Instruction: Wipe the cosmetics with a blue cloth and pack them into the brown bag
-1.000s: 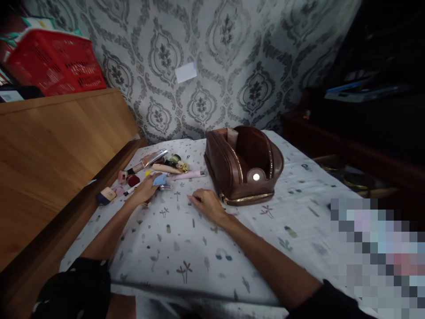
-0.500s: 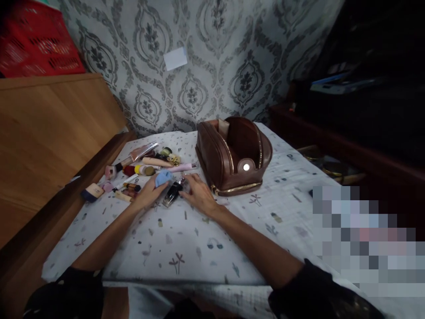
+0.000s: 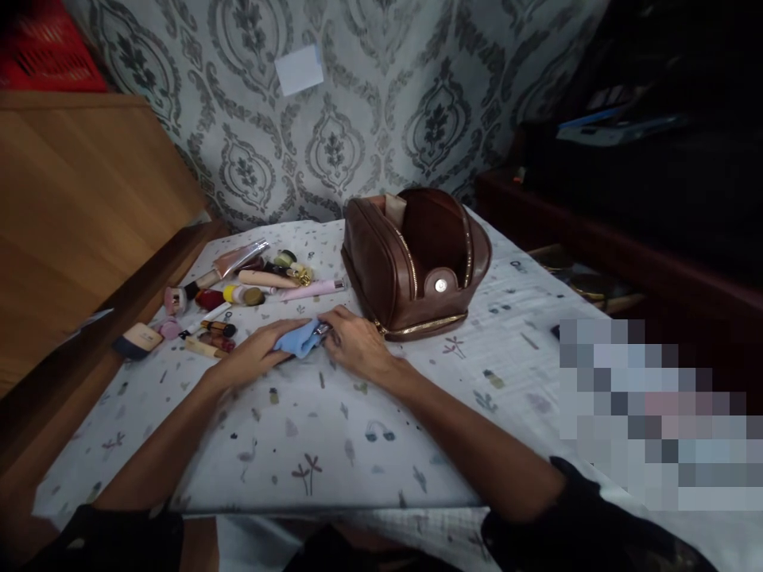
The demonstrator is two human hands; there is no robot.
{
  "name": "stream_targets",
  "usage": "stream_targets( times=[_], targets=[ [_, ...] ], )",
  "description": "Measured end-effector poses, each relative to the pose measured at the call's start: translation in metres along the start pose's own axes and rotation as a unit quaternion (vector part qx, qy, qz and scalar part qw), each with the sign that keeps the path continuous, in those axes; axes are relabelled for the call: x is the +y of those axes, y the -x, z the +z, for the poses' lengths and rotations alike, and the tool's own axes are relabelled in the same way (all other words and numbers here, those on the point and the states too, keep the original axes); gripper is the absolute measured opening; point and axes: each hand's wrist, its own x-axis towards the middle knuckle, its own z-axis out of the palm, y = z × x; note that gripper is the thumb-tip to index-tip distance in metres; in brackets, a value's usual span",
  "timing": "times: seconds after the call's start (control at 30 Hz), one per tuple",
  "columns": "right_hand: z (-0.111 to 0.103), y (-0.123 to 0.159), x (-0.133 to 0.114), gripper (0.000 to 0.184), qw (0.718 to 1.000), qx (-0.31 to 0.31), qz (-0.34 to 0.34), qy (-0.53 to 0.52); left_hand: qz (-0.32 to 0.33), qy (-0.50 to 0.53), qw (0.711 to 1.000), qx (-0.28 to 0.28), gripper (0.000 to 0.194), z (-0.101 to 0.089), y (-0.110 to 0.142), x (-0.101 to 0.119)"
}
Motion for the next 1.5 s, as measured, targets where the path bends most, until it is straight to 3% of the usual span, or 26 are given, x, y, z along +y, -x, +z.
stream_targets(
  times=[0.2, 0.27, 0.37, 0.47, 0.6, 0.7, 0.87, 1.1, 1.3, 1.4, 1.5],
  targets=[
    [-0.009, -0.001, -0.006, 0.043, 0.999, -0.038, 0.005, 0.007, -0.004, 0.004, 0.994, -0.106, 0.062, -0.018, 0.013, -0.008],
    [-0.011, -0.001, -0.006, 0.040, 0.999, -0.037, 0.002, 0.001, -0.013, 0.034, 0.992, -0.121, 0.057, -0.024, 0.014, -0.009],
    [-0.011, 0.000, -0.007, 0.038, 0.999, -0.042, 0.007, -0.001, -0.005, 0.084, 0.993, -0.081, 0.029, -0.030, 0.013, -0.004],
    [-0.009, 0.000, -0.007, 0.038, 0.999, -0.044, 0.016, 0.001, -0.015, 0.072, 0.997, -0.022, 0.026, -0.027, 0.011, 0.001],
    [-0.005, 0.003, -0.004, 0.037, 0.999, -0.016, 0.006, -0.030, 0.000, 0.033, 0.999, -0.032, 0.053, -0.010, 0.009, -0.001],
    [-0.002, 0.005, -0.001, 0.037, 0.998, 0.005, -0.004, -0.063, 0.033, -0.021, 0.999, -0.031, 0.054, 0.003, 0.009, -0.003],
    [-0.001, 0.005, 0.006, 0.035, 0.995, -0.001, -0.012, -0.103, 0.003, -0.101, 0.994, 0.033, 0.045, 0.014, 0.008, 0.002],
    [-0.002, 0.005, 0.007, 0.042, 0.992, -0.012, -0.013, -0.125, -0.024, -0.134, 0.982, 0.135, 0.034, 0.018, 0.002, 0.000],
    [-0.010, 0.004, 0.000, 0.019, 0.990, -0.028, 0.017, -0.140, -0.089, -0.142, 0.962, 0.216, 0.035, 0.017, 0.003, -0.004],
    [-0.014, 0.004, -0.002, 0.013, 0.988, -0.034, 0.021, -0.149, -0.118, -0.147, 0.937, 0.292, 0.036, 0.011, 0.003, -0.006],
    [-0.014, 0.004, -0.002, 0.013, 0.987, -0.042, 0.031, -0.149, -0.105, -0.095, 0.921, 0.362, 0.036, 0.011, -0.001, 0.000]
  ],
)
